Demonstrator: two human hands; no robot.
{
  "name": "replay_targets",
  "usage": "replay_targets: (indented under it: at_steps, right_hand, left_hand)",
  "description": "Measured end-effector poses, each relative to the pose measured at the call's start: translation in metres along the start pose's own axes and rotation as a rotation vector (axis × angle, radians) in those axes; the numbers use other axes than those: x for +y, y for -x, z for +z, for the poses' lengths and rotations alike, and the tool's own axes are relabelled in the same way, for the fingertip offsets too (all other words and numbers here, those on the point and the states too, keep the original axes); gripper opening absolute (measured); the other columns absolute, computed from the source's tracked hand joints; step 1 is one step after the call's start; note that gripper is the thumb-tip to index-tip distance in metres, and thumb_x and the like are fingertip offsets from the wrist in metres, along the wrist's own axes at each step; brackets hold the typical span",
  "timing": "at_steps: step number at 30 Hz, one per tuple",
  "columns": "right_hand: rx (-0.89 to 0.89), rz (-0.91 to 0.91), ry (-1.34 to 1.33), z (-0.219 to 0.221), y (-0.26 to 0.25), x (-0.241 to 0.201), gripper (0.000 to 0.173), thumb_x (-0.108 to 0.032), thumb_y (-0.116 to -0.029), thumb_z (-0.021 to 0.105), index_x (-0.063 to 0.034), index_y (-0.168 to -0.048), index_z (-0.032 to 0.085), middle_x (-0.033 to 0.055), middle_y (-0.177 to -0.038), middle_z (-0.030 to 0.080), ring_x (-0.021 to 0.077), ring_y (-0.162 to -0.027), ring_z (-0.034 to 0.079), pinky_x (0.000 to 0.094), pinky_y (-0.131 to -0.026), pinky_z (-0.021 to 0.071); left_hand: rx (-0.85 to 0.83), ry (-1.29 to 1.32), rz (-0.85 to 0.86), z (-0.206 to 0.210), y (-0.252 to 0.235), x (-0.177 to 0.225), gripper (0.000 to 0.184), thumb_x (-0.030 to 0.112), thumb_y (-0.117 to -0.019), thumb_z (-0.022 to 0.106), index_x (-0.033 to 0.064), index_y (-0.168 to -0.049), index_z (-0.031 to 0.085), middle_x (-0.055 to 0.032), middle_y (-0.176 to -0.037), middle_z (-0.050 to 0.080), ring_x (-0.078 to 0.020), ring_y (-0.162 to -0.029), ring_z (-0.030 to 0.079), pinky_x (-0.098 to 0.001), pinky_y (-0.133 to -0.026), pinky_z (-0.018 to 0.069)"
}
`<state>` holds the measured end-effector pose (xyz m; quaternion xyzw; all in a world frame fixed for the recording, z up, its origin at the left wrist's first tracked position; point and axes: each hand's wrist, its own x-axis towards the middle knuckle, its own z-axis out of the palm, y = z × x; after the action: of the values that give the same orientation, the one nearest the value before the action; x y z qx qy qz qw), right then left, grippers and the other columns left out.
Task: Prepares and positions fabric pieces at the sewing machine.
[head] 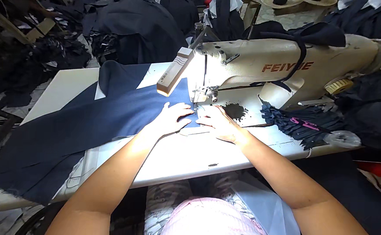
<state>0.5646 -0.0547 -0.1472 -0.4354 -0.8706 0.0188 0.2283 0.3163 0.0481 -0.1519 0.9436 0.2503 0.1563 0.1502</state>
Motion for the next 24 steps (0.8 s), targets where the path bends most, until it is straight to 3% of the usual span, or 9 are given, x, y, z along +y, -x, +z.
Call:
replay_targets:
  at_steps: [3,9,13,15,17,19,21,22,24]
  right_hand:
    - [0.027,0.019,0.079,0.005,0.0,-0.002,0.032,-0.018,-0.0998,0.053,-0.016,-0.121,0.076,0.0096,-0.116,0.07,0.0322,-0.119,0.06,0.0533,-0.108,0.0414]
    - [-0.035,0.039,0.076,0.002,0.001,-0.004,0.035,-0.015,-0.0987,0.054,-0.0147,-0.127,0.073,0.0123,-0.123,0.069,0.0331,-0.123,0.06,0.0552,-0.111,0.0399]
    - [0.148,-0.28,0.008,0.011,0.003,-0.014,0.023,-0.008,-0.0901,0.061,-0.0094,-0.103,0.08,0.0101,-0.101,0.073,0.0278,-0.103,0.068,0.0472,-0.095,0.052]
    - [0.076,-0.298,-0.089,0.019,-0.002,-0.038,0.028,-0.013,-0.0979,0.056,-0.0083,-0.116,0.077,0.01,-0.113,0.073,0.0244,-0.11,0.067,0.0441,-0.098,0.0514]
    - [-0.115,-0.191,-0.19,0.032,-0.011,-0.066,0.042,-0.025,-0.1069,0.045,-0.0051,-0.138,0.063,0.0142,-0.141,0.062,0.0265,-0.133,0.057,0.0474,-0.112,0.0427]
    - [-0.176,-0.125,-0.19,0.044,-0.032,-0.086,0.053,-0.035,-0.1088,0.042,-0.0023,-0.149,0.052,0.0161,-0.155,0.05,0.0286,-0.145,0.046,0.0498,-0.118,0.0354]
    - [-0.181,-0.076,-0.129,0.054,-0.061,-0.097,0.059,-0.041,-0.1087,0.041,-0.0006,-0.152,0.046,0.0173,-0.16,0.042,0.0294,-0.15,0.038,0.0498,-0.123,0.0278]
    - [-0.124,-0.065,-0.117,0.062,-0.076,-0.098,0.058,-0.04,-0.1073,0.045,0.0017,-0.148,0.051,0.0203,-0.156,0.047,0.0328,-0.149,0.04,0.0508,-0.123,0.0275]
    - [-0.009,-0.041,-0.069,0.077,-0.102,-0.099,0.05,-0.037,-0.1041,0.052,0.0037,-0.13,0.064,0.0232,-0.133,0.062,0.0382,-0.134,0.052,0.0537,-0.117,0.0351]
  left_hand:
    - [0.026,-0.009,0.032,-0.002,-0.008,-0.011,0.045,0.043,-0.103,0.051,0.0176,-0.136,0.067,-0.0089,-0.147,0.059,-0.0319,-0.144,0.047,-0.0781,-0.111,0.0206]
    - [0.04,-0.021,0.03,-0.01,-0.029,-0.028,0.041,0.037,-0.1015,0.057,0.0135,-0.133,0.069,-0.0109,-0.144,0.061,-0.0348,-0.142,0.049,-0.0754,-0.109,0.0264]
    - [0.033,0.023,0.077,-0.015,-0.033,-0.033,0.038,0.035,-0.0993,0.06,0.0133,-0.127,0.073,-0.0102,-0.141,0.064,-0.0332,-0.14,0.051,-0.0739,-0.106,0.0304]
    - [0.023,0.036,0.111,-0.019,-0.035,-0.036,0.036,0.032,-0.0983,0.063,0.0092,-0.125,0.073,-0.0143,-0.139,0.064,-0.0348,-0.136,0.054,-0.0713,-0.105,0.0346]
    - [-0.023,0.049,0.109,-0.027,-0.041,-0.036,0.034,0.025,-0.0968,0.065,0.0045,-0.123,0.073,-0.0187,-0.136,0.065,-0.035,-0.132,0.058,-0.0596,-0.108,0.0416]
    - [-0.11,0.079,0.056,-0.04,-0.048,-0.027,0.03,0.019,-0.097,0.067,0.0008,-0.12,0.073,-0.0205,-0.134,0.064,-0.0329,-0.13,0.058,-0.0481,-0.111,0.0425]
    - [-0.193,0.08,-0.008,-0.052,-0.055,-0.018,0.028,0.017,-0.0975,0.068,0.0013,-0.119,0.074,-0.0195,-0.133,0.065,-0.0311,-0.132,0.056,-0.0454,-0.113,0.0407]
    - [-0.222,0.076,-0.022,-0.055,-0.058,-0.017,0.027,0.017,-0.0976,0.068,0.0015,-0.119,0.074,-0.0192,-0.133,0.065,-0.0306,-0.132,0.056,-0.0449,-0.113,0.0401]
    - [-0.253,0.056,-0.023,-0.058,-0.062,-0.02,0.027,0.018,-0.0974,0.068,0.0028,-0.118,0.074,-0.0178,-0.132,0.066,-0.0293,-0.131,0.057,-0.0442,-0.112,0.0405]
